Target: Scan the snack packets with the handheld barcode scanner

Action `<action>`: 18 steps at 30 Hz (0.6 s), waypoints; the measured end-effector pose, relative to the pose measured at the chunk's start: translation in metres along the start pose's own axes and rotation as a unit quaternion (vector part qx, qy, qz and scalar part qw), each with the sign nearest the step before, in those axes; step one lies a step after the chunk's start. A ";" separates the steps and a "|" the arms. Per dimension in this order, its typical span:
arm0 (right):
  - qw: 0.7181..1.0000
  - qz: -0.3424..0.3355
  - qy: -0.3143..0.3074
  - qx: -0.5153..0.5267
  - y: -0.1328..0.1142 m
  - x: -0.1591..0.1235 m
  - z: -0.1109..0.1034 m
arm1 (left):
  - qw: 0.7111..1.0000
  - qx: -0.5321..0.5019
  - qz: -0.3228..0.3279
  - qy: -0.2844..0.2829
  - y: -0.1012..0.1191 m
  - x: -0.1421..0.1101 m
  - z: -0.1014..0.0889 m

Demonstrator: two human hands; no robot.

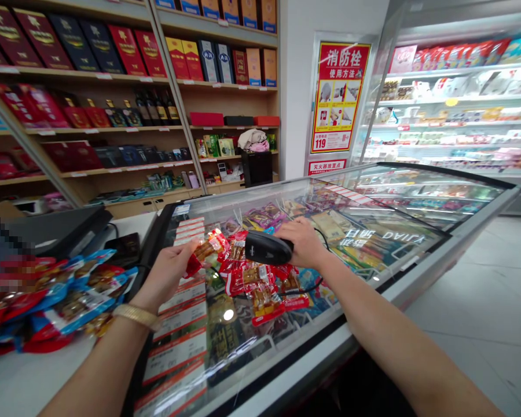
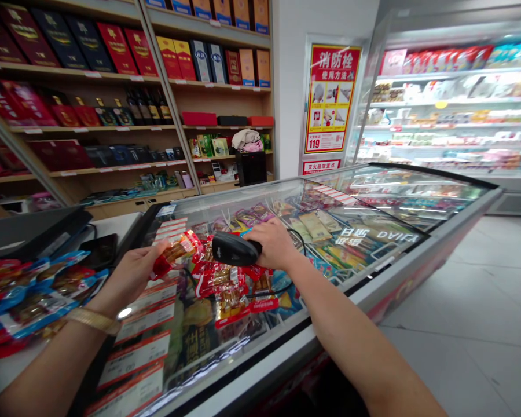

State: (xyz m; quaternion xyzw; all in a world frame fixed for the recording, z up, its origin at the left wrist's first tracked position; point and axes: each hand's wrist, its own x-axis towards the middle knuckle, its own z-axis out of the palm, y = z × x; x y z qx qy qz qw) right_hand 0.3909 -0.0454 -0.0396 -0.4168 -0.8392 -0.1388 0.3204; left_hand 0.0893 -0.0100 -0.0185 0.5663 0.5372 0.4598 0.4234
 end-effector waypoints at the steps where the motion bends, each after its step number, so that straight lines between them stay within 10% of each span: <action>1: 1.000 -0.003 0.004 0.002 0.000 0.000 0.000 | 1.000 0.003 0.002 0.002 -0.001 0.001 -0.001; 7: 0.995 0.078 0.061 -0.017 0.014 -0.005 -0.002 | 0.992 0.071 0.104 -0.004 -0.012 0.010 0.000; 12: 0.953 0.251 0.147 -0.079 0.039 -0.013 -0.007 | 0.906 0.246 0.344 -0.039 -0.029 0.014 0.025; 18: 0.920 0.337 0.165 -0.112 0.053 -0.019 -0.005 | 0.825 0.359 0.401 -0.172 -0.039 0.007 0.047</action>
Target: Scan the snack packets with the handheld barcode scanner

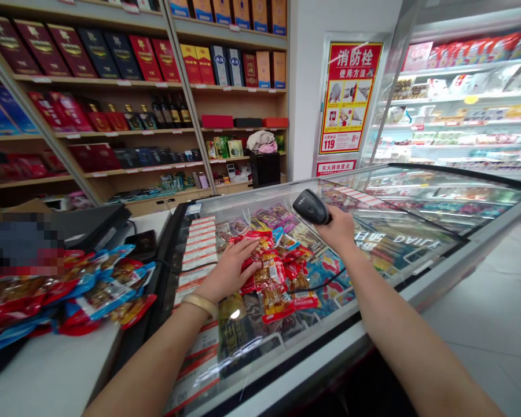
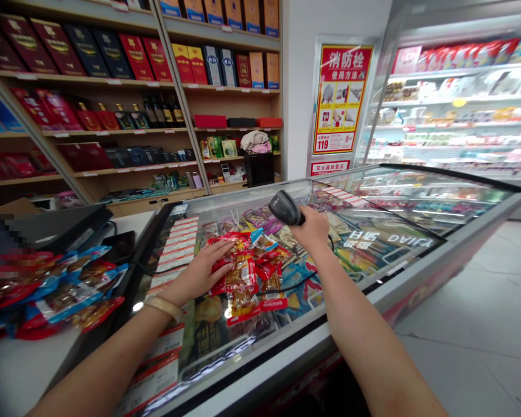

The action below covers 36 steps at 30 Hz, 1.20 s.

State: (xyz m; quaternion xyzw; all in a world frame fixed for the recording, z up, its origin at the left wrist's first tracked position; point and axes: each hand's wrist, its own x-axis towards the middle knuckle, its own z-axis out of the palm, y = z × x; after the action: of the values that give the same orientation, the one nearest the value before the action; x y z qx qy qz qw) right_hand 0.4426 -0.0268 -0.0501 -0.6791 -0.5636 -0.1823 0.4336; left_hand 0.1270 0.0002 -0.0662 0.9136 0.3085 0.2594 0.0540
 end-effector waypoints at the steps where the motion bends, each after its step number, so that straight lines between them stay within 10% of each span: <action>1: 1.000 0.005 -0.003 -0.005 0.001 0.000 0.001 | 1.000 0.011 0.001 -0.001 0.000 -0.001 -0.002; 11: 0.998 0.022 -0.053 -0.041 -0.004 0.000 -0.002 | 0.955 0.185 -0.208 0.105 -0.041 -0.025 -0.063; 17: 0.997 0.008 -0.060 -0.042 -0.006 -0.002 0.001 | 0.826 0.310 -0.434 0.180 -0.047 -0.052 -0.118; 23: 0.996 -0.009 -0.073 -0.051 -0.006 -0.005 0.007 | 0.720 0.280 -0.604 0.196 -0.064 -0.072 -0.133; 28: 0.994 -0.026 -0.088 -0.052 -0.010 -0.005 0.007 | 0.744 0.247 -0.620 0.033 -0.058 -0.064 -0.135; 36: 0.994 -0.016 -0.097 -0.056 -0.015 -0.006 0.003 | 0.774 0.239 -0.587 0.000 -0.040 -0.050 -0.137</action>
State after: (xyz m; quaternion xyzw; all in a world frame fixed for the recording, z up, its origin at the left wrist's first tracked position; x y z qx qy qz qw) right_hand 0.4260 -0.0286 -0.0503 -0.7080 -0.6025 -0.1538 0.3348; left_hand 0.0024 -0.0061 0.0191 0.5390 0.8366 0.0950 -0.0243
